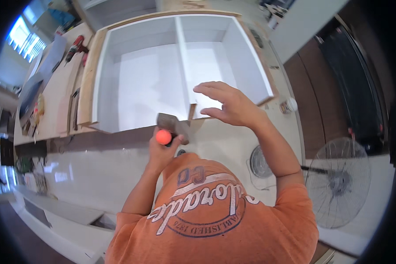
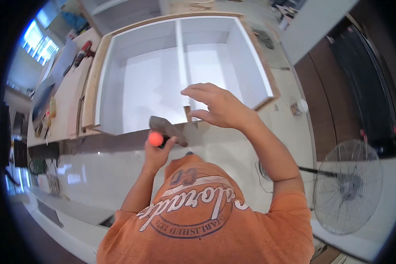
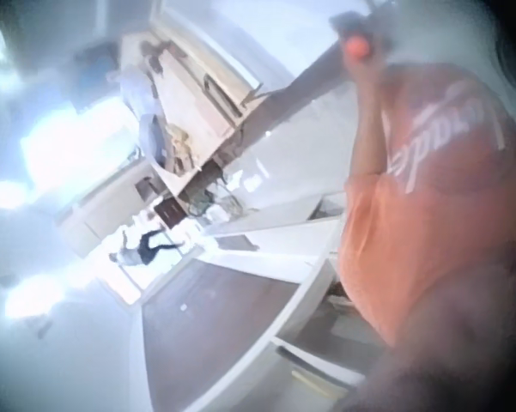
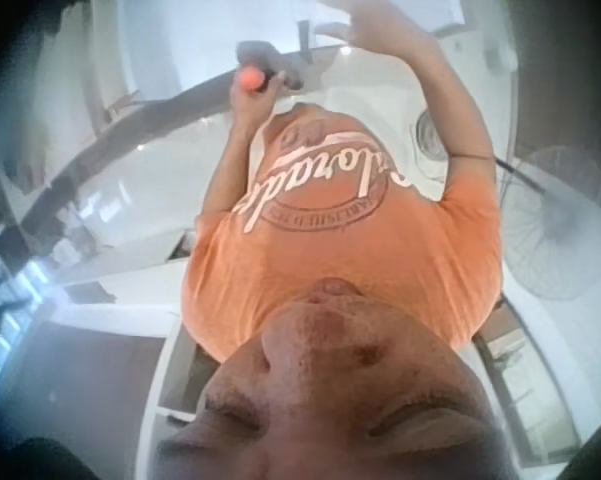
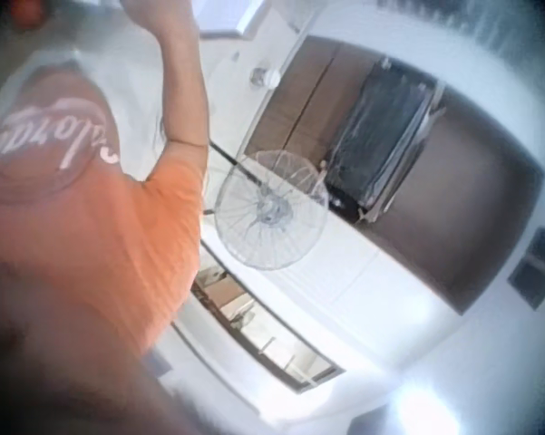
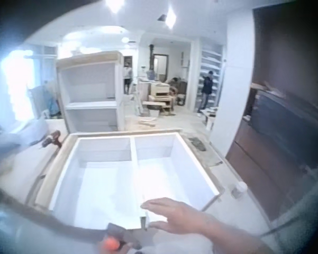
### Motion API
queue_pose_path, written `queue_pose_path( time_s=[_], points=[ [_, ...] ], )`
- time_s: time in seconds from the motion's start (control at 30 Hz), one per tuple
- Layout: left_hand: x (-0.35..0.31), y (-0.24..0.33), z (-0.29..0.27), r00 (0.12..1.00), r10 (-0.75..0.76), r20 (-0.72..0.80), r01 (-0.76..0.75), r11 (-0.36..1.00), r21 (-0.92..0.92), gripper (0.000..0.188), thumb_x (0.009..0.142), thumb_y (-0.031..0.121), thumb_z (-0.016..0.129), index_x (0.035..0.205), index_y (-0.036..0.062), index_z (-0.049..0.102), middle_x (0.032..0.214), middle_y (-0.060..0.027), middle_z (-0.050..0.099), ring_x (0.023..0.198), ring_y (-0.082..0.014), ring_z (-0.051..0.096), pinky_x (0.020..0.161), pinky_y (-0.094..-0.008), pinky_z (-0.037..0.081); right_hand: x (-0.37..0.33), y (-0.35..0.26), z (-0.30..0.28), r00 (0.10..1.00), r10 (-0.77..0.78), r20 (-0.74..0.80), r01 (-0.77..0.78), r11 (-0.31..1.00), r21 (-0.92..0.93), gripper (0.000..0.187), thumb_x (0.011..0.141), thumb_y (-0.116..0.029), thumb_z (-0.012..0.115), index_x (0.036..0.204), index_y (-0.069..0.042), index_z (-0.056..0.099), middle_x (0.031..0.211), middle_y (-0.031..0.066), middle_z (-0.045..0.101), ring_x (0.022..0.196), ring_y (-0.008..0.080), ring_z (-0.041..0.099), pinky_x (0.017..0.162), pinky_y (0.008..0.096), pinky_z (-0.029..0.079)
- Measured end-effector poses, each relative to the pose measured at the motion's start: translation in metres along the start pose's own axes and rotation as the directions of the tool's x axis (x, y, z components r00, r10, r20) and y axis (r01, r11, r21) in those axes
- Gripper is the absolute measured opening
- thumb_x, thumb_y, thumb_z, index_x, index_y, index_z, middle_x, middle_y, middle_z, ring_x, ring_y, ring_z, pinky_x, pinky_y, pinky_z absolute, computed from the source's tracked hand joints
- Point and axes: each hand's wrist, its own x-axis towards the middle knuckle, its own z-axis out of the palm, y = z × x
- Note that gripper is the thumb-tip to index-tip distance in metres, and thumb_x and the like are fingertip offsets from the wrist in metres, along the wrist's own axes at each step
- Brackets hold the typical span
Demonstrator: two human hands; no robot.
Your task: The person positions a white cabinet carcass on a workbench, then repeatedly fits and removes a small wooden trim piece along the cabinet's front edge. They use a pencil to mark the trim and later use a rubber mallet to tap the trim into place. The person remains standing throughout the process.
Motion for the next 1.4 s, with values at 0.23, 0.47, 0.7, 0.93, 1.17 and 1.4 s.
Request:
queue_pose_path(
  time_s=[0.23,0.47,0.7,0.93,1.17,1.4],
  points=[
    [-0.005,-0.02,0.002,0.996,-0.076,0.041,0.083,0.981,-0.177,0.052,0.083,0.019,0.083,0.124,0.0014,0.056,0.098,-0.0055,0.07,0.089,-0.0141,0.065,0.083,-0.0318,0.054,0.056,0.047,0.018,0.828,-0.315,0.465,0.483,0.821,-0.305,0.042,0.079,-0.015,0.076,0.12,-0.013,0.066,0.125,0.0069,0.065,0.122,0.03,0.057,0.101,0.0414,0.049],
    [-0.039,-0.04,-0.008,0.938,-0.239,-0.251,0.192,0.961,-0.198,0.047,0.084,0.014,0.082,0.123,0.0003,0.06,0.115,-0.0074,0.069,0.106,-0.015,0.063,0.095,-0.0318,0.05,0.097,0.083,0.018,0.558,-0.606,0.567,0.765,0.64,-0.069,0.025,0.081,-0.028,0.076,0.101,-0.014,0.07,0.104,0.0025,0.066,0.107,0.0243,0.061,0.099,0.0448,0.047],
    [-0.077,-0.057,0.039,0.656,-0.305,-0.69,0.12,0.945,-0.303,0.034,0.085,0.008,0.078,0.114,-0.0022,0.064,0.102,-0.0068,0.07,0.091,-0.0155,0.067,0.083,-0.0313,0.055,0.112,0.111,0.034,0.44,-0.717,0.54,0.76,0.618,0.2,0.032,0.093,-0.046,0.066,0.094,-0.014,0.069,0.091,0.0045,0.068,0.094,0.0262,0.065,0.102,0.0503,0.045],
    [-0.09,-0.025,0.154,0.362,-0.384,-0.85,-0.214,0.853,-0.477,0.044,0.093,0.008,0.064,0.134,-0.002,0.05,0.123,-0.016,0.062,0.111,-0.0283,0.064,0.099,-0.0405,0.053,0.117,0.155,-0.024,0.569,-0.718,0.401,0.676,0.686,0.269,0.048,0.093,-0.048,0.066,0.116,-0.006,0.069,0.121,0.0147,0.067,0.112,0.0354,0.062,0.101,0.0472,0.046],
    [-0.128,-0.054,0.237,0.152,-0.581,-0.799,-0.598,0.59,-0.543,0.049,0.1,0.033,0.057,0.139,0.0051,0.047,0.127,-0.0152,0.06,0.115,-0.0299,0.061,0.104,-0.0498,0.05,0.089,0.259,-0.101,0.717,-0.36,0.597,0.398,0.914,0.073,0.045,0.092,-0.037,0.071,0.12,-0.003,0.068,0.121,0.0188,0.067,0.112,0.0379,0.062,0.096,0.0436,0.05],
    [-0.173,-0.087,0.321,-0.048,-0.807,-0.588,-0.598,0.495,-0.631,0.05,0.102,0.049,0.051,0.131,0.009,0.053,0.108,-0.0147,0.062,0.095,-0.0288,0.064,0.081,-0.0432,0.058,0.07,0.285,-0.129,0.779,-0.321,0.538,0.239,0.946,0.219,0.041,0.091,-0.03,0.073,0.121,-0.002,0.069,0.12,0.0158,0.07,0.109,0.0292,0.066,0.089,0.0394,0.052]
  ],
)
